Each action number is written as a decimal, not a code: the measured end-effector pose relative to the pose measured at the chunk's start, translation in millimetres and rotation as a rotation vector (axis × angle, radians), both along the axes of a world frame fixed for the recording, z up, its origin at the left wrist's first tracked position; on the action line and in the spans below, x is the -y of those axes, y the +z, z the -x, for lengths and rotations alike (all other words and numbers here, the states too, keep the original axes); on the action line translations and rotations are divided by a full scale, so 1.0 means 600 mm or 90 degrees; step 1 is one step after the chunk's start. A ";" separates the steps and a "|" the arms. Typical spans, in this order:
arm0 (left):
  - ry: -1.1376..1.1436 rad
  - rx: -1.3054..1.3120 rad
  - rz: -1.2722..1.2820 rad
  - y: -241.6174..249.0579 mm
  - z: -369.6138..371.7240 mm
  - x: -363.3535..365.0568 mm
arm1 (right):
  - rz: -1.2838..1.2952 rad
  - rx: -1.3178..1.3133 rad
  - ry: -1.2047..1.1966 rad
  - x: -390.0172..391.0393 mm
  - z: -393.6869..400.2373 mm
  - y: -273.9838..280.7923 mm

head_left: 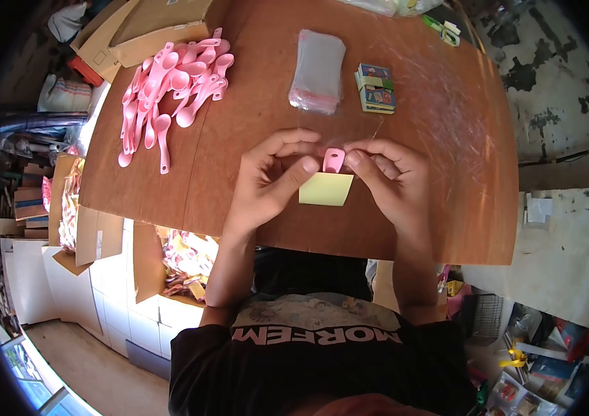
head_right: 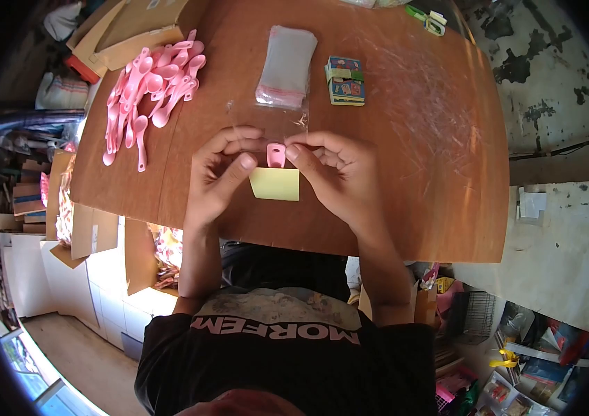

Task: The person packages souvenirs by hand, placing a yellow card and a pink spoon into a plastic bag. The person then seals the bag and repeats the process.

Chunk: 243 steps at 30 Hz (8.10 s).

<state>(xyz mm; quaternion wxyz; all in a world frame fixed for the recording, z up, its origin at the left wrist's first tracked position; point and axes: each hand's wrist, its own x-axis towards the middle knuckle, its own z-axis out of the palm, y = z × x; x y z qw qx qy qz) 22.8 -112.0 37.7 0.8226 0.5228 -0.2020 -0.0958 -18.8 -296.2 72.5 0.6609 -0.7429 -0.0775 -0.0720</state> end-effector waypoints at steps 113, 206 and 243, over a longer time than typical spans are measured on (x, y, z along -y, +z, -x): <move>0.496 0.159 -0.079 -0.078 0.036 -0.115 | 0.913 0.178 -0.062 0.027 -0.177 -0.137; 0.315 0.035 -0.178 -0.028 -0.017 -0.094 | 0.856 0.222 -0.128 0.161 -0.187 -0.055; 0.066 0.201 -0.410 0.030 0.000 -0.027 | 0.396 0.254 0.186 -0.002 -0.078 0.035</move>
